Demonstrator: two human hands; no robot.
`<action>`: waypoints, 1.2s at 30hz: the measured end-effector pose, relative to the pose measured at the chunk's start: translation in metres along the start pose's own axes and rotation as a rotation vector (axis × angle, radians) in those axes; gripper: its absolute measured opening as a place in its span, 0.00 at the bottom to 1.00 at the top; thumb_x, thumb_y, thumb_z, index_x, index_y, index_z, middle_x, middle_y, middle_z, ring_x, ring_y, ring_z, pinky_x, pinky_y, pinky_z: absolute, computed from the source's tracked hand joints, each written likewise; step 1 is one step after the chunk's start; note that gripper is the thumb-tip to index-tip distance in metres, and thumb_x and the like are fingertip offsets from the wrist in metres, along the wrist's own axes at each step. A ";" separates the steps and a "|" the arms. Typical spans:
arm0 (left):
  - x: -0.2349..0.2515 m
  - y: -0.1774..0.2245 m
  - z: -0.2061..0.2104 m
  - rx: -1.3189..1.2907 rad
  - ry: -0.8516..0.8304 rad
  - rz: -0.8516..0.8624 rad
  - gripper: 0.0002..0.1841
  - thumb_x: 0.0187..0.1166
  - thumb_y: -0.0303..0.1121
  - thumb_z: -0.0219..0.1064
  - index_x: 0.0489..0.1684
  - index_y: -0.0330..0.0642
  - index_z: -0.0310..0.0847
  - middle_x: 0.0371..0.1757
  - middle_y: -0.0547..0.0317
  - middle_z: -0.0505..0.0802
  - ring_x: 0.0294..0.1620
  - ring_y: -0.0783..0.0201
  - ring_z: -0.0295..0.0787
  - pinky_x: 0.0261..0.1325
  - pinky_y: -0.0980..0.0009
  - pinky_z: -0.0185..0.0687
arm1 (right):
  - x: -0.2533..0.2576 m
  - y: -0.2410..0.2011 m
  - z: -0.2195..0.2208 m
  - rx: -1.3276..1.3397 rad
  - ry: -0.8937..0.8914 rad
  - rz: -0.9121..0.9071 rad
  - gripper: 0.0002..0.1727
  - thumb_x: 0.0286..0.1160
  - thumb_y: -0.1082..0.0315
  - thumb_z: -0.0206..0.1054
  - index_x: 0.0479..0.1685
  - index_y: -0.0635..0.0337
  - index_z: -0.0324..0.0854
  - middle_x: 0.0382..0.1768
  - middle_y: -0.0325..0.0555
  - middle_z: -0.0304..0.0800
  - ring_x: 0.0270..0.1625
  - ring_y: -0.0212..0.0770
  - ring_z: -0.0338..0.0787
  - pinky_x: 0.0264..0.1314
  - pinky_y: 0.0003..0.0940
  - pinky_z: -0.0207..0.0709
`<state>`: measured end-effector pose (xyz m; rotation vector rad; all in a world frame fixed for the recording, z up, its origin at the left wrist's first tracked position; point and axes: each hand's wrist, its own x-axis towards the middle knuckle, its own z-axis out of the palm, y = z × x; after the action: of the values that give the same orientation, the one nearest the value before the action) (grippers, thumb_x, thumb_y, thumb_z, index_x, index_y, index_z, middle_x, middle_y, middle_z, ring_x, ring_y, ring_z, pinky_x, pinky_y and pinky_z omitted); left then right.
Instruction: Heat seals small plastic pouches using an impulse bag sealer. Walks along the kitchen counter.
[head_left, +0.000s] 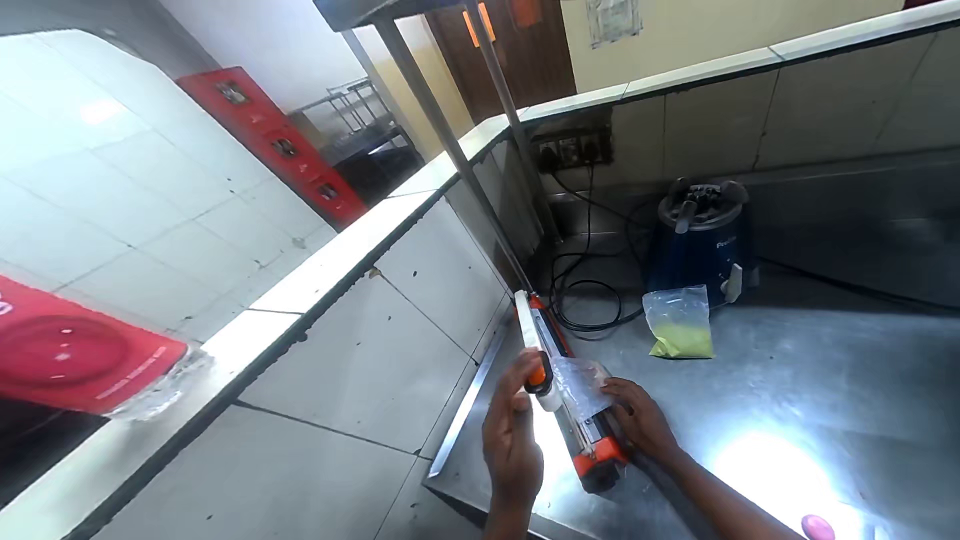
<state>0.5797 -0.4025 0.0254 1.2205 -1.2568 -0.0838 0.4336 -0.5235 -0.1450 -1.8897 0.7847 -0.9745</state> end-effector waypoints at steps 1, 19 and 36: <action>-0.009 -0.002 -0.001 -0.015 0.093 -0.030 0.24 0.92 0.54 0.49 0.64 0.48 0.85 0.71 0.66 0.88 0.79 0.64 0.77 0.84 0.60 0.70 | -0.001 0.000 -0.002 0.065 0.038 0.031 0.17 0.83 0.69 0.58 0.61 0.60 0.89 0.69 0.53 0.87 0.72 0.45 0.86 0.77 0.40 0.77; 0.018 -0.028 0.193 0.534 -0.897 -0.246 0.21 0.89 0.42 0.59 0.69 0.37 0.84 0.67 0.42 0.90 0.74 0.44 0.82 0.81 0.42 0.63 | -0.023 0.021 -0.193 0.465 0.207 0.509 0.12 0.89 0.69 0.51 0.49 0.62 0.81 0.37 0.36 0.84 0.41 0.27 0.84 0.50 0.27 0.79; 0.077 -0.048 0.312 0.292 -0.737 -0.356 0.21 0.87 0.42 0.63 0.69 0.37 0.83 0.64 0.43 0.90 0.64 0.50 0.88 0.72 0.51 0.80 | -0.008 0.001 -0.186 0.321 0.513 0.553 0.13 0.81 0.73 0.63 0.58 0.70 0.83 0.52 0.52 0.91 0.52 0.39 0.90 0.58 0.36 0.84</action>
<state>0.4034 -0.6728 -0.0140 1.7439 -1.7004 -0.6807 0.2706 -0.5914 -0.0861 -1.0610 1.2770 -1.1455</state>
